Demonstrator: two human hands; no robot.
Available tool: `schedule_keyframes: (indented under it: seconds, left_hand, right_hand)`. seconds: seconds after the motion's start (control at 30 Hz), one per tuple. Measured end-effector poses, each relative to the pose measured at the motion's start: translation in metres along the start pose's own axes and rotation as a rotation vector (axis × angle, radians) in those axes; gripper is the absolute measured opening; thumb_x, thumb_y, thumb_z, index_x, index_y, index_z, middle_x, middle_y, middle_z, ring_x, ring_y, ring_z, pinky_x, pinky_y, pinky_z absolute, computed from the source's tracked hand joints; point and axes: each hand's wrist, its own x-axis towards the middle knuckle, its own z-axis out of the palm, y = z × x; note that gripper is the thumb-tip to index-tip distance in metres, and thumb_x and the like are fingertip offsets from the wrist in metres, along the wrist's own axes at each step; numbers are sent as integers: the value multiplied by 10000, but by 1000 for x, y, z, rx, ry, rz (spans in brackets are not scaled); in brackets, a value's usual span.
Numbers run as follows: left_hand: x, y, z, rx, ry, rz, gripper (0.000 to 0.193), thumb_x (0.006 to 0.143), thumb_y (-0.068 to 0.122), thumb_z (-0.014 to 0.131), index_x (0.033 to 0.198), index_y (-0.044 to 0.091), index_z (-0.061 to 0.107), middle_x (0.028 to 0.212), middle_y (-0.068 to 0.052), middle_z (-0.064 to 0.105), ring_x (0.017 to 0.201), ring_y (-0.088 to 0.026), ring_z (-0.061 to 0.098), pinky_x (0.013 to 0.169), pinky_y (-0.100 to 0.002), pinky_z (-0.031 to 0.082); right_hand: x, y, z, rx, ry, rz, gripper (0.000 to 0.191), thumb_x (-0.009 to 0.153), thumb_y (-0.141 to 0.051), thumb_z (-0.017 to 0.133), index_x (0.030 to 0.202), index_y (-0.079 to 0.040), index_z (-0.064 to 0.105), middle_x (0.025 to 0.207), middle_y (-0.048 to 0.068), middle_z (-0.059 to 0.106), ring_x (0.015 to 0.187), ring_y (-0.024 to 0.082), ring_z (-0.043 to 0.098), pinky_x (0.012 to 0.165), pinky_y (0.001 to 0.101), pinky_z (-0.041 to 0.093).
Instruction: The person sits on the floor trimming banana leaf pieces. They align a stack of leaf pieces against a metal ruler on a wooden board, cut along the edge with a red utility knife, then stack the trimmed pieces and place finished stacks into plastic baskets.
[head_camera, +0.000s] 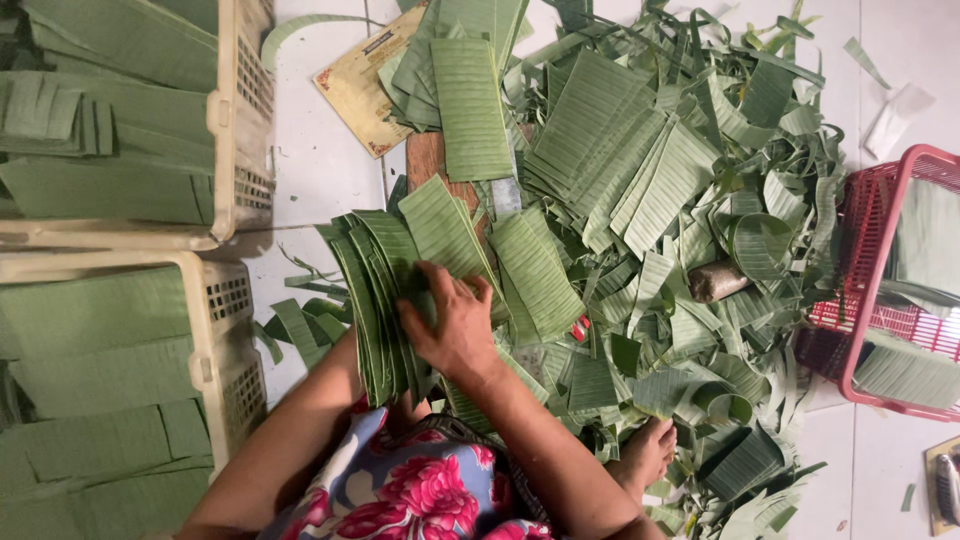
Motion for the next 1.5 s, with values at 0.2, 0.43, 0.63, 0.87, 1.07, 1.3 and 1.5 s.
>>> schedule_keyframes:
  seconds: [0.2, 0.43, 0.63, 0.87, 1.07, 1.3, 1.5]
  left_hand:
    - [-26, -8, -10, 16, 38, -26, 537, 1099, 389, 499, 1542, 103, 399, 1429, -215, 543, 1304, -366, 542, 1089, -550, 455]
    - [-16, 2, -16, 7, 36, 11, 527, 1100, 384, 496, 1536, 100, 409, 1419, -209, 549, 1293, -358, 549, 1082, -538, 461]
    - [-32, -10, -15, 13, 52, -41, 519, 1101, 380, 493, 1530, 97, 417, 1410, -204, 555, 1283, -351, 554, 1076, -528, 467]
    - [-21, -2, -18, 8, 51, 0, 510, 1102, 375, 490, 1523, 95, 426, 1399, -198, 562, 1272, -344, 561, 1069, -516, 473]
    - [-22, -6, -16, 16, 57, -10, 502, 1103, 371, 487, 1518, 92, 434, 1390, -193, 568, 1262, -337, 567, 1063, -506, 479]
    - [-25, -7, -14, 8, 61, -18, 494, 1104, 366, 484, 1511, 90, 444, 1380, -187, 575, 1251, -329, 574, 1056, -494, 485]
    - [-21, 4, -17, 5, 61, 28, 486, 1105, 362, 482, 1506, 87, 452, 1371, -182, 581, 1242, -322, 580, 1049, -483, 491]
  right_hand:
    - [8, 22, -20, 239, -11, 24, 500, 915, -215, 739, 1351, -80, 536, 1057, 114, 802, 1011, 246, 774, 1049, 443, 458]
    - [6, 28, -26, 405, 7, 163, 506, 967, -142, 679, 1442, -91, 512, 1144, 159, 771, 1042, 260, 780, 889, 370, 614]
    - [3, 19, -18, 357, -43, -25, 591, 884, -143, 762, 1416, -92, 508, 1123, 167, 751, 986, 274, 783, 929, 415, 550]
    - [3, 17, -33, 89, 133, 31, 457, 932, -94, 629, 1386, -135, 593, 1326, 139, 660, 1216, 300, 642, 1063, 417, 453]
    - [3, 9, -19, -229, 147, -73, 386, 806, -377, 794, 1109, -153, 715, 1238, 120, 620, 1161, 347, 546, 1000, 493, 357]
    - [7, 18, 7, -157, 82, -65, 281, 847, -187, 686, 1116, -108, 695, 948, 71, 741, 956, 270, 673, 976, 490, 375]
    - [-2, 29, -75, 6, -181, -36, 178, 836, -137, 666, 988, -117, 757, 849, 99, 758, 767, 267, 716, 851, 413, 530]
